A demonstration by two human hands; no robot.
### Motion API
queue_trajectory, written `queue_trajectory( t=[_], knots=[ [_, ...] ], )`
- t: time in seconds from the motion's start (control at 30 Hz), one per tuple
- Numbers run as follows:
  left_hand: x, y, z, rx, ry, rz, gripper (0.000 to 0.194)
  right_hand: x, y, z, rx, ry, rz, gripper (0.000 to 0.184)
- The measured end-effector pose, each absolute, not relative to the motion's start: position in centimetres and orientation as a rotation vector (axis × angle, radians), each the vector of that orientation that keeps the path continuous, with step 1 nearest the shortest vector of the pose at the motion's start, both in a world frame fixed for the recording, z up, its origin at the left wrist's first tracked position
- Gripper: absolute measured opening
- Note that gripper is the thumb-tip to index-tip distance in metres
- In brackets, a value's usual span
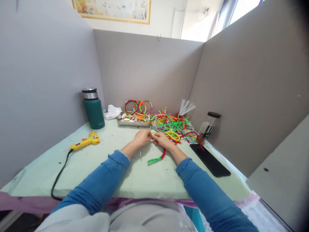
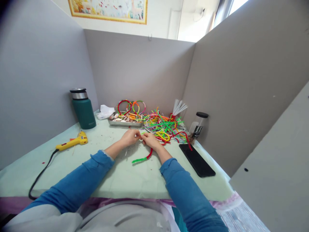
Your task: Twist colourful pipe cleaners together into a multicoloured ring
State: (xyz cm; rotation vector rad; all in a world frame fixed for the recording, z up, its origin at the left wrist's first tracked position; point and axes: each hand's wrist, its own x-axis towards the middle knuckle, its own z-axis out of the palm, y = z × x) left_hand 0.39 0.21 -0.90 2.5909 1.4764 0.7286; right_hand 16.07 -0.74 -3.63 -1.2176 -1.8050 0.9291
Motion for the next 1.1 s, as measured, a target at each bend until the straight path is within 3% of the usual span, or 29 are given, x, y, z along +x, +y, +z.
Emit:
queue_trajectory(
  t=[1.1],
  knots=[
    [0.6,-0.7,-0.7,2.697,1.647,0.628,0.019,16.0,-0.9,-3.4,-1.215,-1.809,0.941,0.027]
  ],
)
